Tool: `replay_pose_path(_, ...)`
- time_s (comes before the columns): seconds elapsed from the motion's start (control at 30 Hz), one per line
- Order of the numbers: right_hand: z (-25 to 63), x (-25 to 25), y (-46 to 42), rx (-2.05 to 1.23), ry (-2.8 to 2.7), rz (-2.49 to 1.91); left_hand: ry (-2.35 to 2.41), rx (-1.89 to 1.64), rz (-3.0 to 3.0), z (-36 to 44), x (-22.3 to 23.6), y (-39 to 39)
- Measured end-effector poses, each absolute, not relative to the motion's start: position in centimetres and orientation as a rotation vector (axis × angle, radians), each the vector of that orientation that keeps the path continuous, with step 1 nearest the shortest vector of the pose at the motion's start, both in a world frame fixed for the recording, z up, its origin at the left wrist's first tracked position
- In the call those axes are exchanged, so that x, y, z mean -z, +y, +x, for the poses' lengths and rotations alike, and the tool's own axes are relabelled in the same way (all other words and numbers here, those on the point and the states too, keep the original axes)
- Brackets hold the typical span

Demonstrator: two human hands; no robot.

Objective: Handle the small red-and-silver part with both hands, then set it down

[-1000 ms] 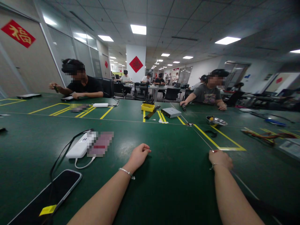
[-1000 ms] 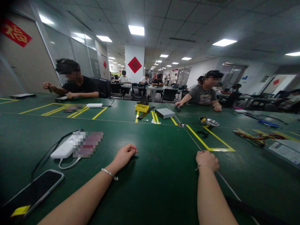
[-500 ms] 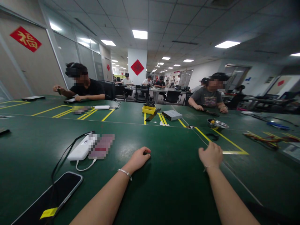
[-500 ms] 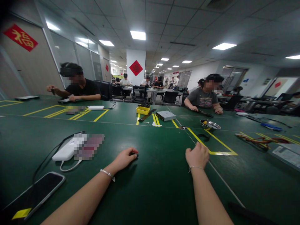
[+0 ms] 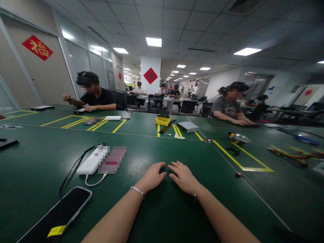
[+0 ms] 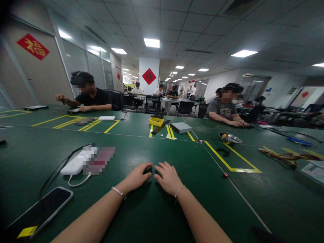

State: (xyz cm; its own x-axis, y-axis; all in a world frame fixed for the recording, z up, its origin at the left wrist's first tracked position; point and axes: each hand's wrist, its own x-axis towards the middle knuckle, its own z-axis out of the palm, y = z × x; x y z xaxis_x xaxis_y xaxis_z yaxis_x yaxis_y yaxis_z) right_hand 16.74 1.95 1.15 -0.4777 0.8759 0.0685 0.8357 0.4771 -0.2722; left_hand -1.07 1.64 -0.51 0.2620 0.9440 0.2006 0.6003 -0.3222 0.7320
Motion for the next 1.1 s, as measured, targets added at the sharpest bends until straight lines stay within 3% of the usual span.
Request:
replay_pose_path(0.2,28.2,-3.2,4.5,0.243,-1.679,-2.336,1.413,-0.807,2.050,-1.1,0.0,1.2)
replay_pose_path(0.33,34.7,-2.3,3.8,0.102,-1.148,-2.664,1.390,-0.791,1.997,-1.3,-0.2,1.3)
replay_pose_path(0.5,36.8,-0.8,3.6,-0.089,-1.035,-2.732,1.356,-0.773,1.898,-1.8,-0.5,1.3)
replay_pose_path(1.1,35.9,-1.0,3.6,-0.033,-1.251,-2.625,1.377,-0.793,2.020,-2.0,0.0,1.3)
